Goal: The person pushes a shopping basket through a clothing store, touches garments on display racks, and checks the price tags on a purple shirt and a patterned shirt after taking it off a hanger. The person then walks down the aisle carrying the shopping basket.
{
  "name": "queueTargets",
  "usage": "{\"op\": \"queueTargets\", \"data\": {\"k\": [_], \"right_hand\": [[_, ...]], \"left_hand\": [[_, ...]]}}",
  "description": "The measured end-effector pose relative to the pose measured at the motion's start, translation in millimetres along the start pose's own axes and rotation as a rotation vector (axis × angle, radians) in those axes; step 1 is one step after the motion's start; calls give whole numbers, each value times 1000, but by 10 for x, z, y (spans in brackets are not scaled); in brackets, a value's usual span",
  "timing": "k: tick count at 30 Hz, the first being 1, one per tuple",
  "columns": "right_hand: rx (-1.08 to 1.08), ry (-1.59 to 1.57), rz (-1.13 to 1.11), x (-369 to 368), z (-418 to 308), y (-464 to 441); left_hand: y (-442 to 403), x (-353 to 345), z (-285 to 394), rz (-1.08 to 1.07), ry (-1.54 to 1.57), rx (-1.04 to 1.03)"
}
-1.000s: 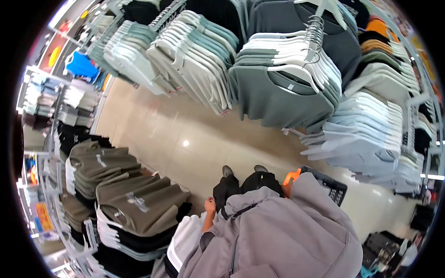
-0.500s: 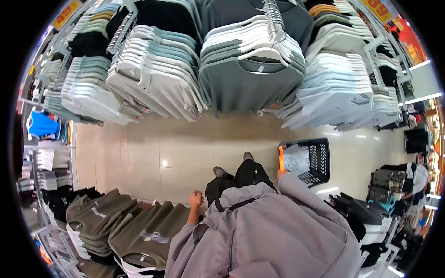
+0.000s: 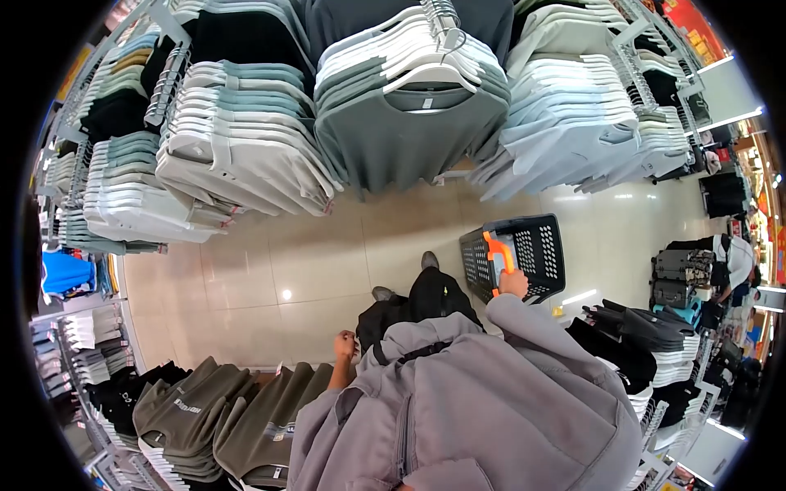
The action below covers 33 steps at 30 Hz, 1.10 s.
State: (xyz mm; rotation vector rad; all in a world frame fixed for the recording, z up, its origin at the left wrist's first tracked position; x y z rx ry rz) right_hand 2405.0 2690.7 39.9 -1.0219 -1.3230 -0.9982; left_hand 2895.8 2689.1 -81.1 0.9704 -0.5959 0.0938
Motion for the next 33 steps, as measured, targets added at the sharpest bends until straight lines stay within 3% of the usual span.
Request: {"op": "queueTargets", "data": {"k": [8,10,19,22,23,27,30,33], "right_hand": [[9,-46,11,-19,7,-11],[-15,-29,12,-20,19,-42],[73,69,86,-194,355,-362],[81,45,-22,-43,438,-492],[94,19,-63,-113,538,-564],[129,-52,-240,-157,756,-724],[139,-136,-303,50,708,-755],[183,-149,-395,-94,798,-835]], "left_hand": [[7,-149,110,5,-34,-102],[-8,-186,111,56,-121,-226],[-289,-308,486,92,-254,-292],[-504,-470,646,105,-185,-416],[-402,-459,914,41,-132,-375],[-426,-669,1719,164,-53,-589],[-111,-787,2684,94,193,-486],[-241,-1052,3159,102,248,-603]]}}
Point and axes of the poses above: each hand's wrist, its own y-axis away from the middle knuckle, its own x-axis out of the back of the hand, z = x × y, the point moved 1 cm from there along -y, towards the middle knuckle, and after that the axes turned 14 degrees about z, right-handed, at the moved point
